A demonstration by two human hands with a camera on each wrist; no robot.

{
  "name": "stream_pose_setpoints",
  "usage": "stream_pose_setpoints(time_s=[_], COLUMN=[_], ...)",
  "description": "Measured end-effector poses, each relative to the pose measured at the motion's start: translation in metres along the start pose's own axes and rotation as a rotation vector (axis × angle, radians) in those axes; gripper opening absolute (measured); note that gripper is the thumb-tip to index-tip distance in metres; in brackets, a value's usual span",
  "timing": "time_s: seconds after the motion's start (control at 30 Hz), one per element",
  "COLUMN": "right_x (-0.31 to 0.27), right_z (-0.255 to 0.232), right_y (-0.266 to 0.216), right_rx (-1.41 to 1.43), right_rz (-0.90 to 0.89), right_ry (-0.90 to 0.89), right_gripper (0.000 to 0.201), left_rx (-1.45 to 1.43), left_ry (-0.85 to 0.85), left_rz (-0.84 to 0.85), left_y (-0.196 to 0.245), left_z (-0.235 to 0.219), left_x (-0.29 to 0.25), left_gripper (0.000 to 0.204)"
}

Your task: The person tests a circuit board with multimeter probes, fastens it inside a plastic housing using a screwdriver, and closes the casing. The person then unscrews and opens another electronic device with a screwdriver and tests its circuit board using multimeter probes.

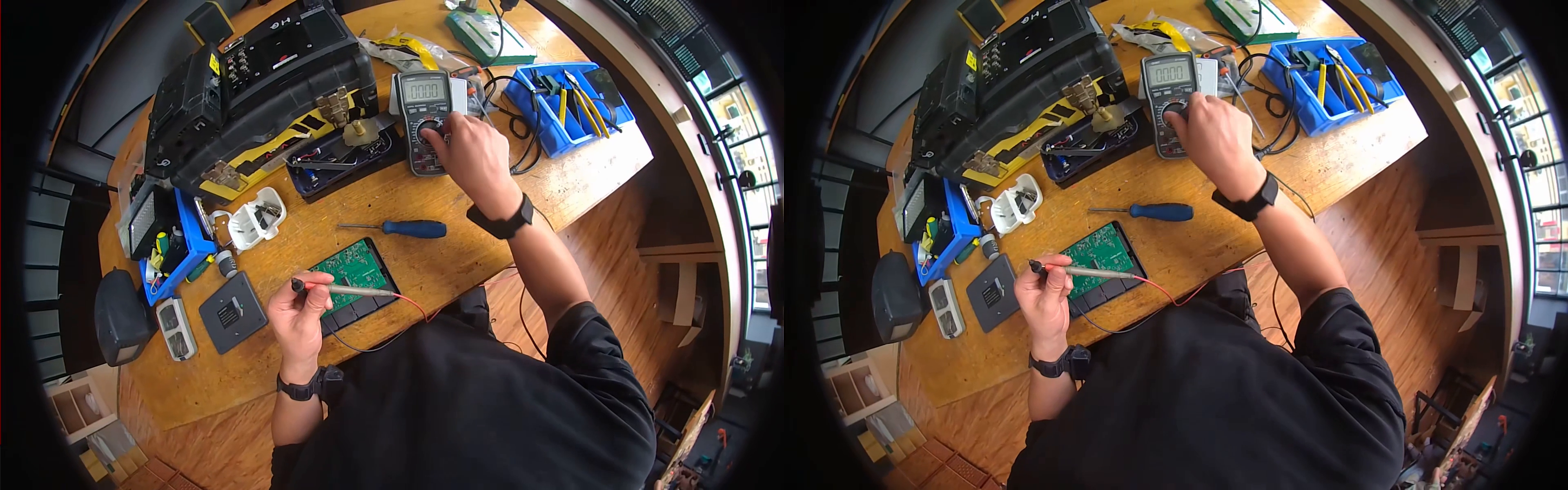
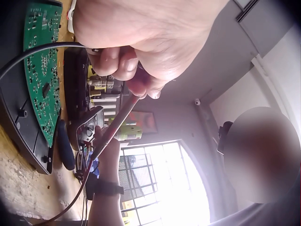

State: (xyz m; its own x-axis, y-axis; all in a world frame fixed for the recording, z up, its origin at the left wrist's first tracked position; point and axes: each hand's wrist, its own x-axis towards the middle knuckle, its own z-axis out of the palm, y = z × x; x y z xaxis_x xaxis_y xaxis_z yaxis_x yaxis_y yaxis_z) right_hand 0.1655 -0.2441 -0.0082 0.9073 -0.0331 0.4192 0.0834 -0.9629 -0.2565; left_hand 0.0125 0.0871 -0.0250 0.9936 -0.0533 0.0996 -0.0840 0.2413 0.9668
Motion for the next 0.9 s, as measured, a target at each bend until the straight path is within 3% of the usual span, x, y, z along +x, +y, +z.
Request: stream_pose_setpoints(time_s=[0.13, 0.2, 0.33, 0.43, 0.5, 0.67, 0.73, 0.9], right_x=[0.006, 0.0, -0.005, -0.006, -0.004, 0.011, 0.018, 0.022], right_z=[0.006, 0.011, 0.016, 0.022, 0.013, 0.0, 0.001, -0.003], right_y=[-0.005, -0.011, -0.013, -0.011, -0.004, 0.017, 0.025, 0.028], right_rx=[-0.037, -0.015, 0.072, 0.051, 0.062, 0.055, 0.057, 0.11], right_rz=[0.051, 0.05, 0.114, 0.056, -0.117, -0.314, -0.476, -0.526], right_ry=[-0.084, -0.008, -0.028, 0.003, 0.016, -0.092, -0.085, -0.129], right_gripper=[0.042, 0.039, 0.032, 0.024, 0.017, 0.017, 0.019, 0.019], left_rx=[0.013, 0.011, 0.029, 0.023, 0.021, 0.024, 0.01, 0.007], left_ry=[0.01, 0.015, 0.011, 0.013, 0.008, 0.004, 0.004, 0.011], left_rz=[0.002, -0.012, -0.037, -0.03, -0.025, -0.014, -0.02, -0.018], left_y=[0.001, 0.0, -0.001, 0.001, 0.003, 0.001, 0.0, 0.0], left_z=[-0.001, -0.002, -0.001, 0.003, 0.004, 0.002, 0.002, 0.003], left_x=[-0.001, -0.002, 0.0, 0.001, 0.002, 0.001, 0.0, -0.001], left_gripper=[0.017, 0.017, 0.017, 0.017, 0.016, 0.016, 0.017, 0.017])
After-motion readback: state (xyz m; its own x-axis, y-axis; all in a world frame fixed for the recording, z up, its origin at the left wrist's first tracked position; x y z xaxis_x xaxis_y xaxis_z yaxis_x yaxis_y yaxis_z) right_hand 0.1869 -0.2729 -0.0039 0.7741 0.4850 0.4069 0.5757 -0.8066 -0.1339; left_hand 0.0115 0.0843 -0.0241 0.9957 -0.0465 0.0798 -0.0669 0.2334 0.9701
